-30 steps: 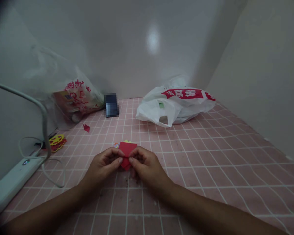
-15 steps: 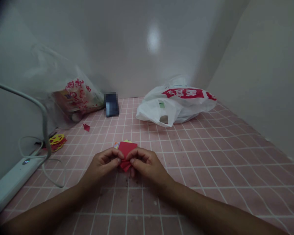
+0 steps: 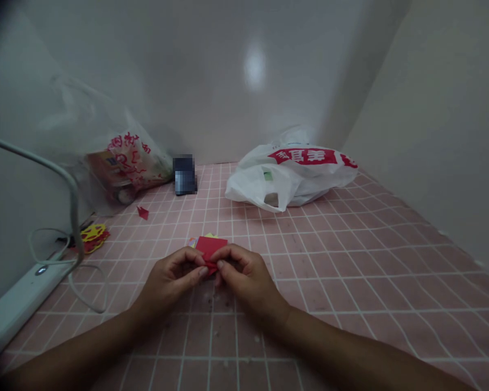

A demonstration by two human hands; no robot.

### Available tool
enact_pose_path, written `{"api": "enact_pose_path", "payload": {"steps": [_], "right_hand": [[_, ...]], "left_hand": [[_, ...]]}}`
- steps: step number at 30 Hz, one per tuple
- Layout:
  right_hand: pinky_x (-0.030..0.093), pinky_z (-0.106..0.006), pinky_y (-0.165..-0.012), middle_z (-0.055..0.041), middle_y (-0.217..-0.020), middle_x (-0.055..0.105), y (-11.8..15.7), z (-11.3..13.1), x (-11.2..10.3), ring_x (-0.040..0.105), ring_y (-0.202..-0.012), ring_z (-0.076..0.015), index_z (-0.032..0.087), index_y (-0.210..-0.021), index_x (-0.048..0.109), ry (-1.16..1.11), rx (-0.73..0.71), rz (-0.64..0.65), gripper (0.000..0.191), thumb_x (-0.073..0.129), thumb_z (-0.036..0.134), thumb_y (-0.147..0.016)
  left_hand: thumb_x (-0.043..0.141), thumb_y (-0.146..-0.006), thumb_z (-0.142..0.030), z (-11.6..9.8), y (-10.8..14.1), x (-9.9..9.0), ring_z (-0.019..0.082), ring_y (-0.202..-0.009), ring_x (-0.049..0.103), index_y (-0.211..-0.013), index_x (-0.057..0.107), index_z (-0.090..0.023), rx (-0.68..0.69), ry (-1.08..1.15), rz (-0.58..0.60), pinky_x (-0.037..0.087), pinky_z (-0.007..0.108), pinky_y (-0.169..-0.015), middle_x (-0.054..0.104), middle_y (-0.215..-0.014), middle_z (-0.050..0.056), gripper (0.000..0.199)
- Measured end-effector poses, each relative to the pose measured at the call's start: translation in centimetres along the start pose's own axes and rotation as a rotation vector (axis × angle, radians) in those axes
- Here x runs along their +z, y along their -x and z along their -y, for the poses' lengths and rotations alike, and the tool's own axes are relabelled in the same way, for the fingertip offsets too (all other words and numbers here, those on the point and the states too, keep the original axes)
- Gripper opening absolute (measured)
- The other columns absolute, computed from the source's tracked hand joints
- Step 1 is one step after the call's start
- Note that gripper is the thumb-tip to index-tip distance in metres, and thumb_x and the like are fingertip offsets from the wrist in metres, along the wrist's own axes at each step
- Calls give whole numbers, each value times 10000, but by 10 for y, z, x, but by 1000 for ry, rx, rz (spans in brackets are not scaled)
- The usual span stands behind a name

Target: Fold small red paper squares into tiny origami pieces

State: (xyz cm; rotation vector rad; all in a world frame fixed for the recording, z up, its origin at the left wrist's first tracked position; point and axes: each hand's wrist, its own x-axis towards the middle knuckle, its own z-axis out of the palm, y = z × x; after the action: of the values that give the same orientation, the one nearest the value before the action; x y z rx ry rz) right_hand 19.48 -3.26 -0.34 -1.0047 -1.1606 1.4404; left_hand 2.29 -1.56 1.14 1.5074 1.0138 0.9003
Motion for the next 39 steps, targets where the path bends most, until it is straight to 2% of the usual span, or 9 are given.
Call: {"api": "enact_pose_path", "payload": {"steps": [6,11,16,23,39], "right_hand": [[424,-244,-518,48,-632,598,0,2,1,554,-517,-106,211,-877,558,-125,43,-5,153,664,225,-768],[417,-224,-515,42,-604,601,-3,-3,-3,551,-498,-93,186,-900,589,-162,104,21,161,671,301,-821],[383,-209,-472,48,-653,604,-5,-2,-5,501,-449,-63,180,-848,597,-216,161,79,199,730,308,-776],[373,-209,-478,36,-676,623,-6,0,-5,502,-468,-65,177,-833,603,-202,185,149,206,742,310,-756],[349,-201,-449,56,-548,587,-7,-4,-7,483,-425,-71,180,-760,565,-205,227,137,211,728,310,-729]], "left_hand": [[634,-786,-219,-3,0,-2,158,-725,603,-724,613,-163,24,-67,-9,477,280,-688,642,-747,24,86],[614,-778,-217,-2,-1,-3,153,-691,576,-714,599,-165,32,-139,9,459,279,-671,620,-722,19,84],[603,-781,-229,-3,-1,-3,157,-692,581,-728,595,-164,9,-162,53,459,284,-675,624,-726,23,84],[604,-786,-203,-2,-1,-4,141,-675,573,-730,593,-172,22,-206,65,453,257,-655,617,-716,3,65],[607,-793,-205,-2,-1,-4,140,-683,572,-728,589,-174,25,-231,53,442,253,-655,612,-718,-2,74]]}}
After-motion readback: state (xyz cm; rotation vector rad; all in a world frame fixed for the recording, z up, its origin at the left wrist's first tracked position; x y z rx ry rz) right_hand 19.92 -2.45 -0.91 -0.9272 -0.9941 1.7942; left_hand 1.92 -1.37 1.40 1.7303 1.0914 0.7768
